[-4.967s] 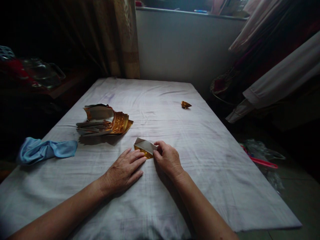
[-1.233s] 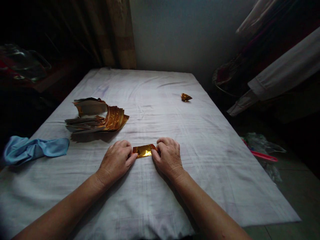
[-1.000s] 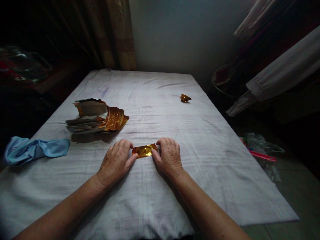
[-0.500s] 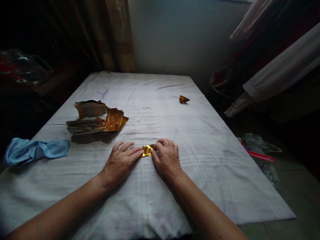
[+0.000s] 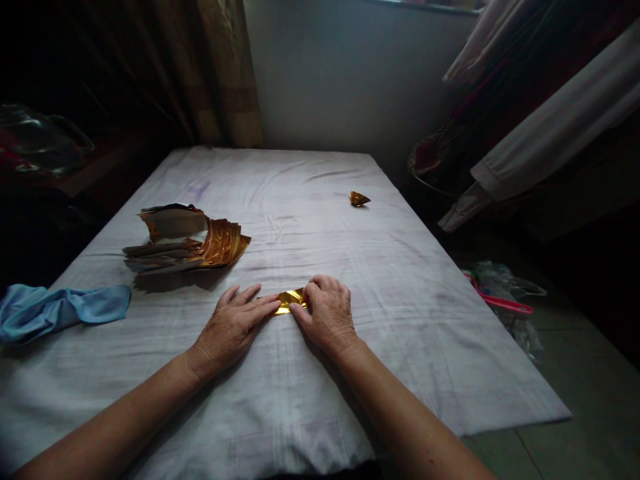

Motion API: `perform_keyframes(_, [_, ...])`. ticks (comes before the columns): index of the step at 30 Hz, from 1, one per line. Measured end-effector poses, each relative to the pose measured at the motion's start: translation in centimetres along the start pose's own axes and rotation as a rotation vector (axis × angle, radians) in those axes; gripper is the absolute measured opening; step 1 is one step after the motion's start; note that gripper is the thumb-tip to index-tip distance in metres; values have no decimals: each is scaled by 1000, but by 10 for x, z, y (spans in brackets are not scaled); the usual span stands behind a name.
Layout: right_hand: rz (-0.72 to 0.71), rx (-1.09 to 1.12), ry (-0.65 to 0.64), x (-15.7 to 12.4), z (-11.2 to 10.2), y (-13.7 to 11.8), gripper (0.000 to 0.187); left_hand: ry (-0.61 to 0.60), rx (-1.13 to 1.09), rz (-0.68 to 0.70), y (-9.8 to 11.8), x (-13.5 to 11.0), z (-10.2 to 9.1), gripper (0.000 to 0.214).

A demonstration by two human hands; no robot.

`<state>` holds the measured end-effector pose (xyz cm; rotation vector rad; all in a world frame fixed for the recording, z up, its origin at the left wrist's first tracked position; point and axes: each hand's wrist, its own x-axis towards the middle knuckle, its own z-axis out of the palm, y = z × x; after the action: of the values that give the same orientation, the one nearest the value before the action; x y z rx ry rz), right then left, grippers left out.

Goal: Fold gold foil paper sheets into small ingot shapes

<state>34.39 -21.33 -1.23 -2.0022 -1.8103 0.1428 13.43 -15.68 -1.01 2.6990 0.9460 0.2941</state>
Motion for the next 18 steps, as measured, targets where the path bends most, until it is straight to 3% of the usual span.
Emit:
perform_keyframes(6, [-31, 131, -3, -1, -1, 19, 5, -16, -14, 5, -4, 0, 2, 38])
perform_keyframes(10, [-48, 170, 83, -2, 1, 27, 17, 2, -7, 4, -3, 1, 1, 38])
perform_keyframes(14, [-132, 130, 194, -9, -1, 14, 35, 7, 2, -5, 0, 1, 1, 36])
perform_keyframes(16, [-265, 32, 61, -15, -2, 2, 43, 9, -2, -6, 1, 1, 0, 36])
perform_keyframes(18, [-285, -59, -114, -20, -1, -8, 49, 8, -2, -4, 1, 2, 0, 37])
